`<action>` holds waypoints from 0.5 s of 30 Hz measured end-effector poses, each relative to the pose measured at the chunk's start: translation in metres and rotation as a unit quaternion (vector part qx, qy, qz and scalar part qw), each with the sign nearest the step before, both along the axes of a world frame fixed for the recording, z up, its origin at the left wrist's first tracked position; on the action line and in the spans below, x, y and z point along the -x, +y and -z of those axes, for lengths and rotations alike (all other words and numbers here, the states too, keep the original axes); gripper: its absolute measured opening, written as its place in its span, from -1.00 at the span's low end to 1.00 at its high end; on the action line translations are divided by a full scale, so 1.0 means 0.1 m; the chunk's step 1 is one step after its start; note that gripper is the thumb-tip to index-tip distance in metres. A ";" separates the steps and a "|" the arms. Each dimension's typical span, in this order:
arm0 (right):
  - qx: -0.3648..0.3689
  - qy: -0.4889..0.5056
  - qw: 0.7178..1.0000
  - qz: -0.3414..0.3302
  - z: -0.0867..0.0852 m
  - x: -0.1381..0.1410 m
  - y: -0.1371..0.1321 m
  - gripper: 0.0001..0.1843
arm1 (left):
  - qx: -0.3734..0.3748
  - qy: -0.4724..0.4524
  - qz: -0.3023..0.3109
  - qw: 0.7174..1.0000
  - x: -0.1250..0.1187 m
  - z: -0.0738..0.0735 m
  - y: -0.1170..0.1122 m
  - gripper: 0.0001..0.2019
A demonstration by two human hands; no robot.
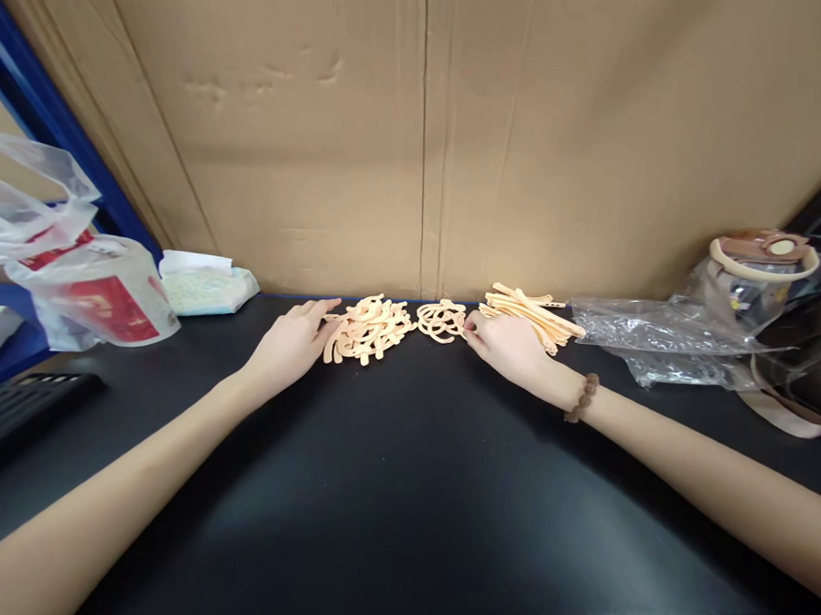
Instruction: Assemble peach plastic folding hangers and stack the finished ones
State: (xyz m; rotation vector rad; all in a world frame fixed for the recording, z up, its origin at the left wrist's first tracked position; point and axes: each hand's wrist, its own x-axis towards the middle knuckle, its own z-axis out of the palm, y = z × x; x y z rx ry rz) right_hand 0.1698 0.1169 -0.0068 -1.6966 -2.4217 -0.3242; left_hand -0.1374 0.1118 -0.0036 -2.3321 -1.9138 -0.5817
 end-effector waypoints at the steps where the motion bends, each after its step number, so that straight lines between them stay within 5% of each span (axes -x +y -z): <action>1: -0.004 0.009 1.000 0.003 -0.02 0.00 -0.03 -0.73 | 0.002 -0.006 -0.004 1.000 0.04 0.00 0.02 -0.58; 6: -0.008 0.046 0.999 -0.027 -0.10 -0.06 -0.37 -0.79 | 0.025 -0.037 -0.019 0.999 0.20 0.00 0.11 -0.58; 15: 0.059 0.049 0.985 -0.151 0.07 -0.09 -1.07 -0.88 | 0.030 -0.069 -0.016 0.997 0.12 0.00 0.07 -0.73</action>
